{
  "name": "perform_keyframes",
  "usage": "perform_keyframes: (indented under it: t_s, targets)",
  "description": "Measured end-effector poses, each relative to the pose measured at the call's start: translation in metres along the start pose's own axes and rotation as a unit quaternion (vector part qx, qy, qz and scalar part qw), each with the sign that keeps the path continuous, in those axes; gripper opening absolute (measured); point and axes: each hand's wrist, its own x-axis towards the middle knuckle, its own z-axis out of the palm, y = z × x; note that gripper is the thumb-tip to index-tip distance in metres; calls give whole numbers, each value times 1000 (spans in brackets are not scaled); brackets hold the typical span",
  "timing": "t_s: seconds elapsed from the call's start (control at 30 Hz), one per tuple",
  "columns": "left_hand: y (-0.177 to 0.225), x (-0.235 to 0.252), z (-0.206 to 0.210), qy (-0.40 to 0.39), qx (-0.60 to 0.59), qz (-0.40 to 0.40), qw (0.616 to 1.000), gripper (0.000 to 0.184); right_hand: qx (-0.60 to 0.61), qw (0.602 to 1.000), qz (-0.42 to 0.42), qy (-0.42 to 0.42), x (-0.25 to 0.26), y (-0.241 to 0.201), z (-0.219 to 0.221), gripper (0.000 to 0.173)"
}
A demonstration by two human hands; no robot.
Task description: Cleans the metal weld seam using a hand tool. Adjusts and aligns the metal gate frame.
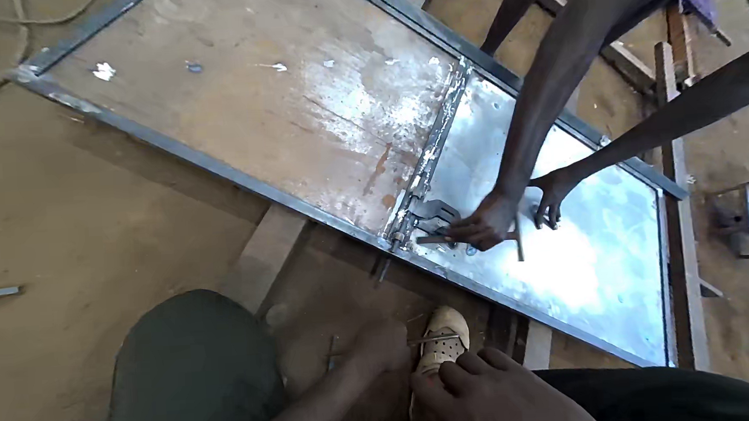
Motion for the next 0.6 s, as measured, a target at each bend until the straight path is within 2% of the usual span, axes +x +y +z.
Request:
perform_keyframes:
  t_s: [0.07, 0.23, 0.37, 0.5, 0.6]
  targets:
    - [-2, 3, 1, -17, 11, -5, 1000, 46, -1, 1000, 3, 2, 0, 0, 1, 41]
    - [-5, 4, 2, -3, 38, -21, 999, 39, -2, 1000, 11, -19, 1, -2, 1, 42]
    - [-7, 6, 2, -1, 43, -29, 999, 39, 3, 1000, -1, -6, -2, -2, 2, 41]
    - [-8, 8, 2, 3, 53, -19, 998, 39, -1, 1000, 7, -28, -1, -3, 2, 43]
    - [-9, 10, 3, 7, 43, -15, 999, 41, -9, 1000, -3, -2, -1, -1, 5, 40]
